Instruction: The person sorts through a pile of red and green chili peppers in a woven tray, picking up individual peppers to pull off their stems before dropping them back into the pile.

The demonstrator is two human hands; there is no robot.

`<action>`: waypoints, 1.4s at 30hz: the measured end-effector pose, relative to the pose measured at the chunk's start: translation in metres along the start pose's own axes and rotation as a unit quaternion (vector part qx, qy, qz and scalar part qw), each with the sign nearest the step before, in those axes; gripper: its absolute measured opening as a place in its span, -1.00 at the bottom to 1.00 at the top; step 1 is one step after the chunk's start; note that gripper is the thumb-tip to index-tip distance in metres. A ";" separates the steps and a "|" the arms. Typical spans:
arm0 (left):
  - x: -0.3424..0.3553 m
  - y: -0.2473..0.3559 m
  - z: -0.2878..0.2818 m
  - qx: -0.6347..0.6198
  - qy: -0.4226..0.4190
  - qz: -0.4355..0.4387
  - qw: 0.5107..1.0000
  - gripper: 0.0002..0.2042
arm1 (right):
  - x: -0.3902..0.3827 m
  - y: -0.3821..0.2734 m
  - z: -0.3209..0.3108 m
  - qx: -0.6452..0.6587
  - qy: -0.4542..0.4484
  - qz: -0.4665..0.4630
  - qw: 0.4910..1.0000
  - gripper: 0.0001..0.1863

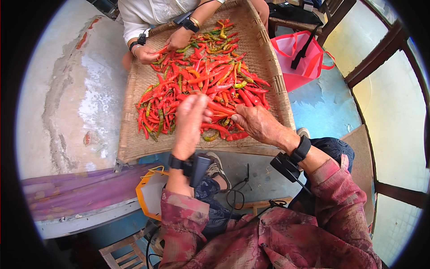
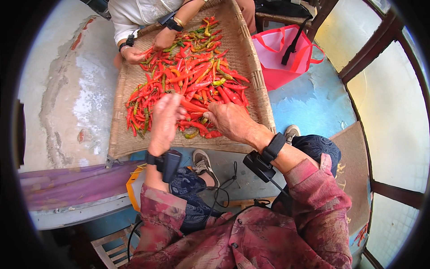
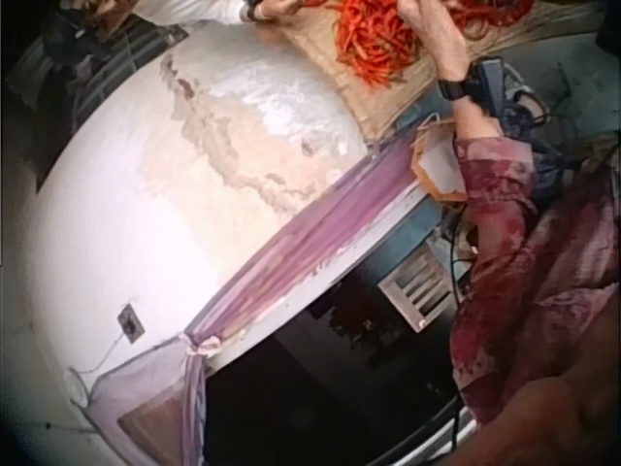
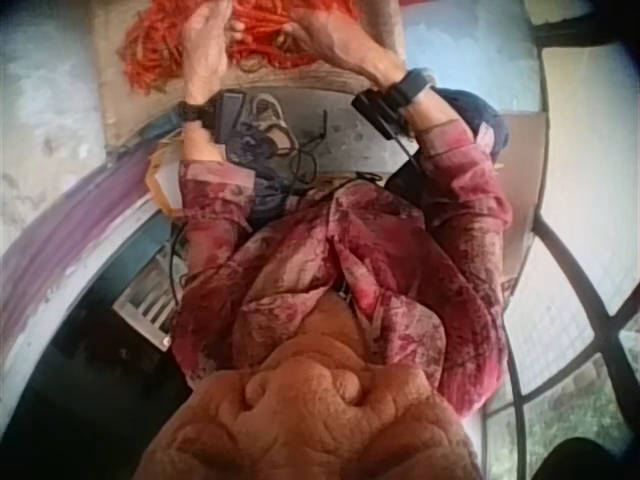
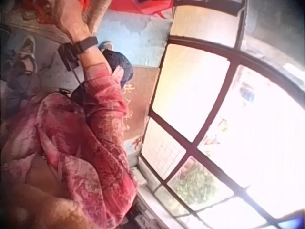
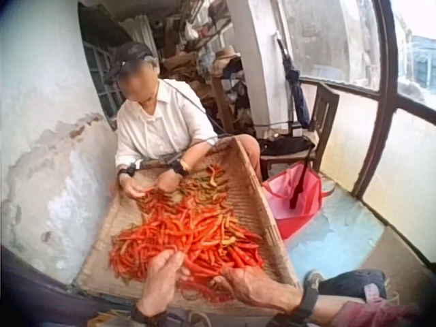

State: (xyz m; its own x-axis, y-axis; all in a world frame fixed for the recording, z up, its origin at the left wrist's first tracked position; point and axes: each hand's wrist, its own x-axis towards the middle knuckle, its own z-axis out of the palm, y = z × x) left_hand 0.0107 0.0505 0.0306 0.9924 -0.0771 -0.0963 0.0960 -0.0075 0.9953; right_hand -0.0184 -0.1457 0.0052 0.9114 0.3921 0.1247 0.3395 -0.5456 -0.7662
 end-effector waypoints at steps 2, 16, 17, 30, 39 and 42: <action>0.009 0.002 -0.034 -0.071 0.064 0.031 0.995 -0.78 | -0.001 0.009 -0.003 0.022 0.033 -0.015 0.999 -0.75; 0.021 -0.036 -0.039 0.519 0.221 0.167 0.809 -0.70 | 0.001 -0.002 -0.015 0.067 0.129 -0.018 0.989 -0.83; 0.023 -0.036 -0.031 0.481 0.212 0.103 0.844 -0.70 | -0.002 0.001 -0.018 0.067 0.119 0.006 0.991 -0.82; -0.024 -0.015 0.046 0.270 0.040 0.203 0.941 -0.73 | 0.007 0.007 -0.008 0.243 0.099 0.025 0.965 -0.56; -0.026 -0.019 0.034 0.189 0.019 0.159 0.969 -0.80 | 0.002 -0.001 -0.015 0.211 0.105 -0.001 0.972 -0.69; -0.029 -0.011 0.035 -0.126 -0.134 -0.042 0.982 -0.65 | -0.002 -0.009 -0.005 0.386 -0.009 -0.013 0.923 -0.63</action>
State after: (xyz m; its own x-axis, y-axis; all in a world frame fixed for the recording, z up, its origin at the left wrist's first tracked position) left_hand -0.0220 0.0181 0.0221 0.9272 -0.3468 -0.1416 0.2269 0.2190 0.9490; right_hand -0.0217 -0.1455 0.0148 0.8992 0.4131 0.1443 0.0888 0.1508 -0.9846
